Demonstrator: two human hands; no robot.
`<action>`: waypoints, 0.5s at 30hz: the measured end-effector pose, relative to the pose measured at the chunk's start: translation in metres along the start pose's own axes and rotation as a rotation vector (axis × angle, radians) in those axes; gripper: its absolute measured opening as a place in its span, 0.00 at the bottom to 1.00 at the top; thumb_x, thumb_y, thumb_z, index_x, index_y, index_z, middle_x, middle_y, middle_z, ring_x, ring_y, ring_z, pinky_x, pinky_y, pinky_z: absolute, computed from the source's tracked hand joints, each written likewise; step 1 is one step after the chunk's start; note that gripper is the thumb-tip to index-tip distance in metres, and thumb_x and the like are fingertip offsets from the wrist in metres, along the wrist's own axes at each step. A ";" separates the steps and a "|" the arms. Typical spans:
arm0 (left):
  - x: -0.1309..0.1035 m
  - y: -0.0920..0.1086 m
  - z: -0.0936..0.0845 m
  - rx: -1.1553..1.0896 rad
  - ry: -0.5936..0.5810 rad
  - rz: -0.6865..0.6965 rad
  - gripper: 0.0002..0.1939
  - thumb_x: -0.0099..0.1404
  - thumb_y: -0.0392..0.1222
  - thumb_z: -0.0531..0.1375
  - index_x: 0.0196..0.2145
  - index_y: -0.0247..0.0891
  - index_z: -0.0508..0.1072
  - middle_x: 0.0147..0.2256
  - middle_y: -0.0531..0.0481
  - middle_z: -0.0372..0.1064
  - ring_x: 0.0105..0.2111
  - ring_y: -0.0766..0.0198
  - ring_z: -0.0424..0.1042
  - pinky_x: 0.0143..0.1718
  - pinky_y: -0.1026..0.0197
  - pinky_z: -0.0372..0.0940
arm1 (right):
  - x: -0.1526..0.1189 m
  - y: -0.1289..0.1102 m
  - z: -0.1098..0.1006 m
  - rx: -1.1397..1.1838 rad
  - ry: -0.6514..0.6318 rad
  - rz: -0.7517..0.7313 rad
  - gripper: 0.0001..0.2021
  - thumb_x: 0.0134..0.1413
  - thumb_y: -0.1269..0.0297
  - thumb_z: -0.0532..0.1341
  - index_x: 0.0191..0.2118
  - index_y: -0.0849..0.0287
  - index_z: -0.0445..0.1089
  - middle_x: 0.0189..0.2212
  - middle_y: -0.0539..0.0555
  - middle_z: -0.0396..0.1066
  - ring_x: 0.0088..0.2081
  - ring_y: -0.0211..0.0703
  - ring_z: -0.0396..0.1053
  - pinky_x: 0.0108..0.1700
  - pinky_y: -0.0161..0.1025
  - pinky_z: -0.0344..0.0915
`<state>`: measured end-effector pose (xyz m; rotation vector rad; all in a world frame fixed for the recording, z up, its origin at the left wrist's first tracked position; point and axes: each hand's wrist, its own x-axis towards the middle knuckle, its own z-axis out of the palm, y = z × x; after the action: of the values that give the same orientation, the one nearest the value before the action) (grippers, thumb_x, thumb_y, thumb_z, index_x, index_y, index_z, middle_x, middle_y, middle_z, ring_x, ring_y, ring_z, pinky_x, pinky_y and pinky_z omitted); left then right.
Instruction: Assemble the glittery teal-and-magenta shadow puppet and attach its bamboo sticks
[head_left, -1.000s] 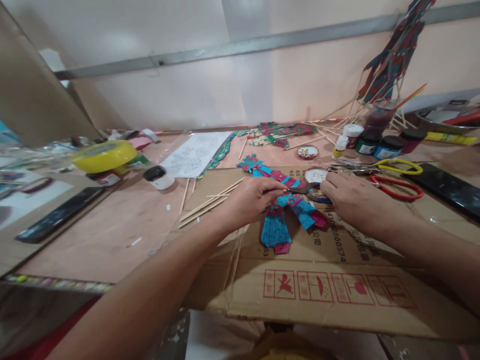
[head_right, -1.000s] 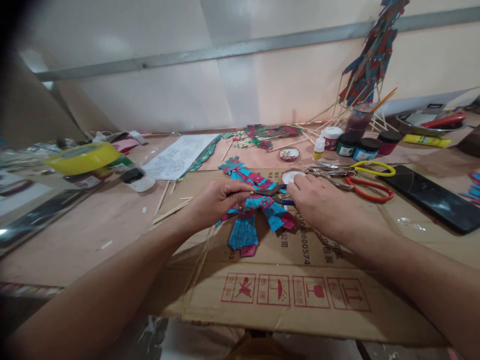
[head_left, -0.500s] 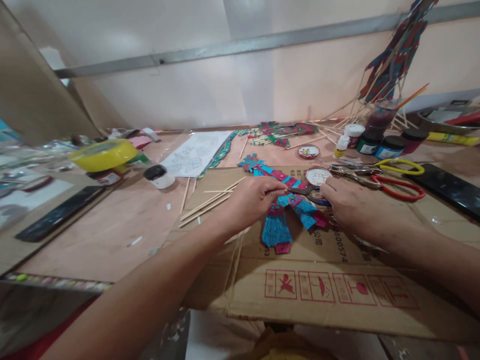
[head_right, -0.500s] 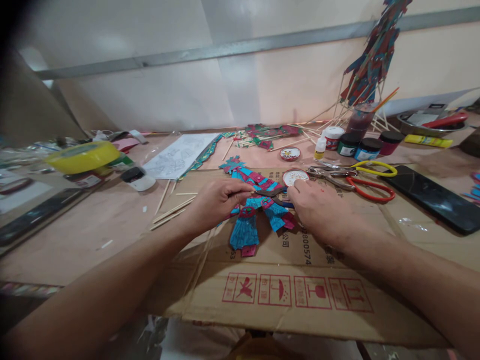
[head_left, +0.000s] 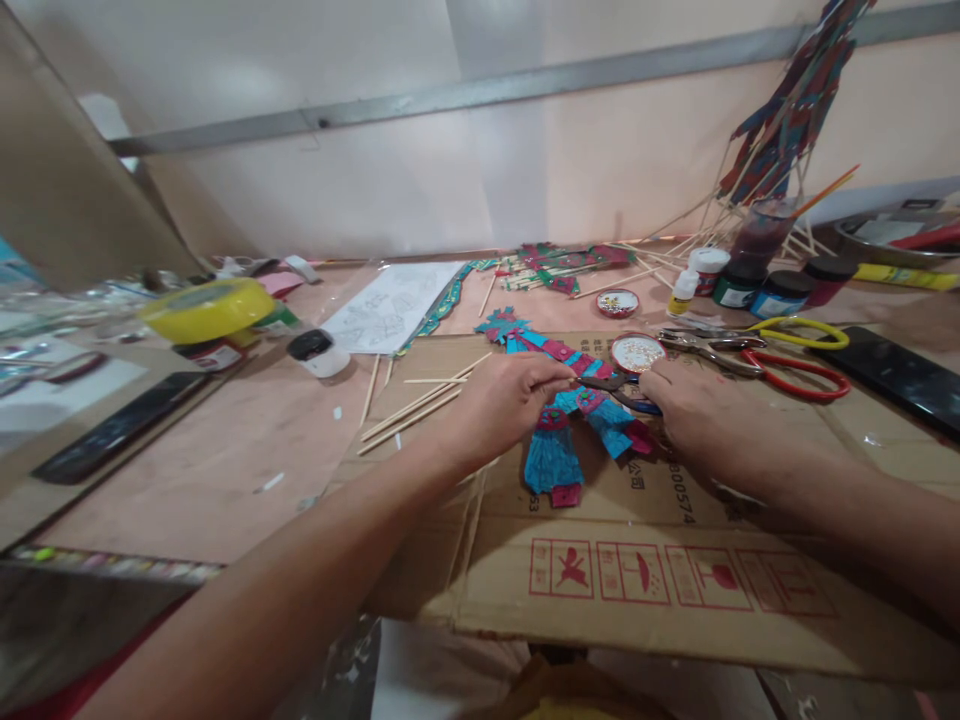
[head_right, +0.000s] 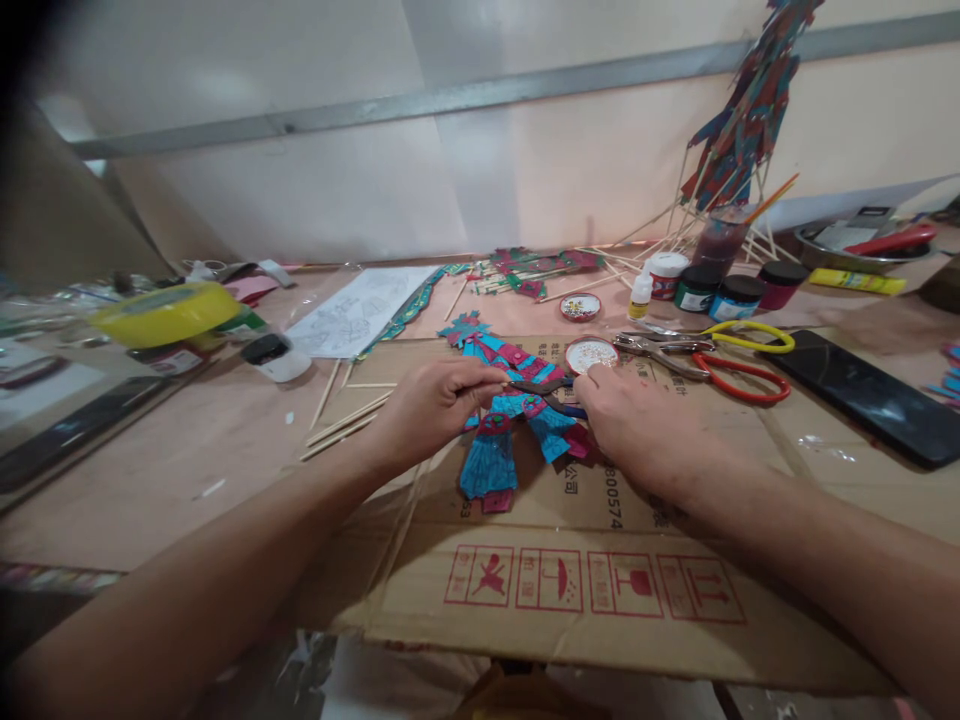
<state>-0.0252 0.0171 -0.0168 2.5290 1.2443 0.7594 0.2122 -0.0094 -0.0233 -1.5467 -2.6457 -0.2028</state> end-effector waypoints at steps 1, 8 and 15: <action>0.000 0.000 0.000 -0.003 0.005 0.002 0.11 0.67 0.38 0.56 0.39 0.40 0.80 0.36 0.48 0.79 0.37 0.61 0.76 0.42 0.63 0.67 | 0.000 0.000 -0.001 0.008 -0.011 0.002 0.06 0.61 0.75 0.53 0.35 0.61 0.66 0.34 0.56 0.70 0.35 0.45 0.68 0.32 0.38 0.56; 0.005 -0.002 -0.003 -0.053 -0.076 -0.018 0.13 0.68 0.42 0.55 0.41 0.39 0.79 0.37 0.48 0.79 0.37 0.60 0.76 0.42 0.61 0.67 | 0.001 0.003 -0.002 0.051 0.002 -0.023 0.06 0.60 0.75 0.55 0.40 0.61 0.67 0.39 0.58 0.72 0.38 0.47 0.70 0.36 0.39 0.59; 0.007 -0.004 -0.003 -0.106 -0.113 -0.016 0.13 0.69 0.42 0.54 0.40 0.39 0.79 0.35 0.48 0.79 0.36 0.61 0.75 0.41 0.61 0.67 | 0.002 0.002 -0.004 0.000 0.032 -0.047 0.08 0.61 0.75 0.54 0.42 0.63 0.68 0.38 0.59 0.72 0.39 0.49 0.71 0.37 0.40 0.60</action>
<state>-0.0259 0.0249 -0.0138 2.4381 1.1551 0.6514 0.2129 -0.0075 -0.0192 -1.4690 -2.6595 -0.2291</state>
